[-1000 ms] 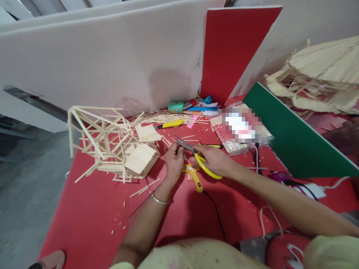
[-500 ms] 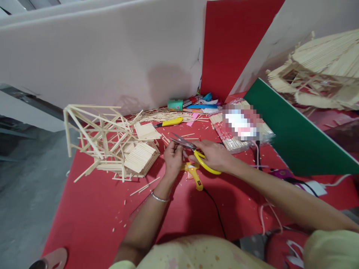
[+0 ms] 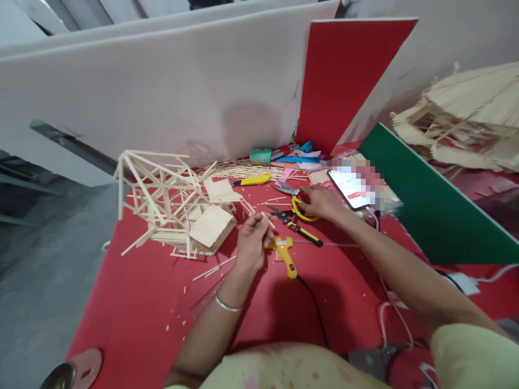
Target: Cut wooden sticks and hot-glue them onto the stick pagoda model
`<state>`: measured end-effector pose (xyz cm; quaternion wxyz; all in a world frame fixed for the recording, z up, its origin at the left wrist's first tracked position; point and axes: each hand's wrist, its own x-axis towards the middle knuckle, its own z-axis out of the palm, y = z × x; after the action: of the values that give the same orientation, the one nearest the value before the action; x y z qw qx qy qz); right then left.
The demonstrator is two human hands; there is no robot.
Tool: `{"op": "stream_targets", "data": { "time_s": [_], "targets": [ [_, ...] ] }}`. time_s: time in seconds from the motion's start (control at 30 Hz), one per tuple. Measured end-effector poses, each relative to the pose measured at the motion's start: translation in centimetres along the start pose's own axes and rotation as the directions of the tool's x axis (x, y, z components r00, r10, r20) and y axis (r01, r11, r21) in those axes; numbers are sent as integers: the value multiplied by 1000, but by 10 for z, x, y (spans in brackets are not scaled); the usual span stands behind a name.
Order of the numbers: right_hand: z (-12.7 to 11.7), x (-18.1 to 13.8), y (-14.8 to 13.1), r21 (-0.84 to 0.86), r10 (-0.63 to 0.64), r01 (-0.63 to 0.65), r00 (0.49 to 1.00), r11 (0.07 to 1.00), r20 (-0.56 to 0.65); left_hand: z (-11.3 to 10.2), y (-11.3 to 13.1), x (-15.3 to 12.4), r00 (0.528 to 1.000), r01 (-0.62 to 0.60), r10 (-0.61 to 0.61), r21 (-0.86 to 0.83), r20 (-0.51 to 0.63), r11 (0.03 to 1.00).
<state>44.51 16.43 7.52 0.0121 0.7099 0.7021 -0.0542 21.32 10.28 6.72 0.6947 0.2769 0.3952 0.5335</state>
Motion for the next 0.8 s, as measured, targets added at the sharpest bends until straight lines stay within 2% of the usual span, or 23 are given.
{"op": "stream_targets", "data": {
  "time_s": [0.07, 0.1, 0.13, 0.2, 0.23, 0.3, 0.4, 0.5, 0.57, 0.6, 0.63, 0.67, 0.7, 0.73, 0.8],
  "targets": [
    [-7, -18, -9, 39, -56, 59, 995, 997, -87, -5, 6, -11, 999, 37, -38, -50, -20, 998],
    [-10, -32, -18, 108, -108, 128, 978, 986, -176, -8, 9, -16, 998, 51, -53, -75, -26, 996],
    [-12, -48, -29, 223, -176, 238, 948, 945, -267, -11, 13, -22, 998, 60, -63, -102, -27, 993],
    [-14, -80, -57, 461, -263, 414, 897, 785, -356, -17, 19, -32, 997, 65, -69, -146, -17, 987],
    [-12, -94, -72, 503, -264, 470, 865, 726, -428, -19, 23, -37, 998, 66, -69, -162, -13, 985],
    [-6, -115, -102, 490, -246, 558, 789, 670, -563, -24, 29, -45, 998, 65, -68, -179, -11, 982],
    [7, -129, -138, 514, -149, 602, 725, 611, -672, -32, 34, -55, 998, 54, -59, -186, -20, 981],
    [15, -131, -160, 548, -103, 596, 726, 587, -680, -42, 35, -66, 998, 27, -35, -146, -54, 989],
    [14, -130, -170, 558, -88, 586, 732, 588, -676, -53, 35, -77, 993, -39, 37, -13, -113, 999],
    [13, -129, -175, 562, -80, 584, 732, 586, -677, -61, 35, -84, 982, -102, 118, 111, -148, 988],
    [12, -128, -180, 561, -78, 588, 727, 582, -682, -69, 35, -92, 952, -192, 248, 278, -182, 941],
    [10, -126, -185, 556, -78, 599, 718, 576, -692, -79, 37, -99, 880, -309, 441, 491, -178, 815],
    [9, -125, -191, 547, -83, 615, 704, 568, -705, -89, 39, -105, 782, -391, 614, 683, -105, 616],
    [9, -122, -197, 538, -90, 633, 690, 557, -719, -99, 44, -110, 681, -436, 732, 813, 17, 387],
    [11, -116, -210, 517, -95, 670, 655, 533, -750, -117, 58, -113, 407, -448, 875, 892, 263, -60]
  ]
}}
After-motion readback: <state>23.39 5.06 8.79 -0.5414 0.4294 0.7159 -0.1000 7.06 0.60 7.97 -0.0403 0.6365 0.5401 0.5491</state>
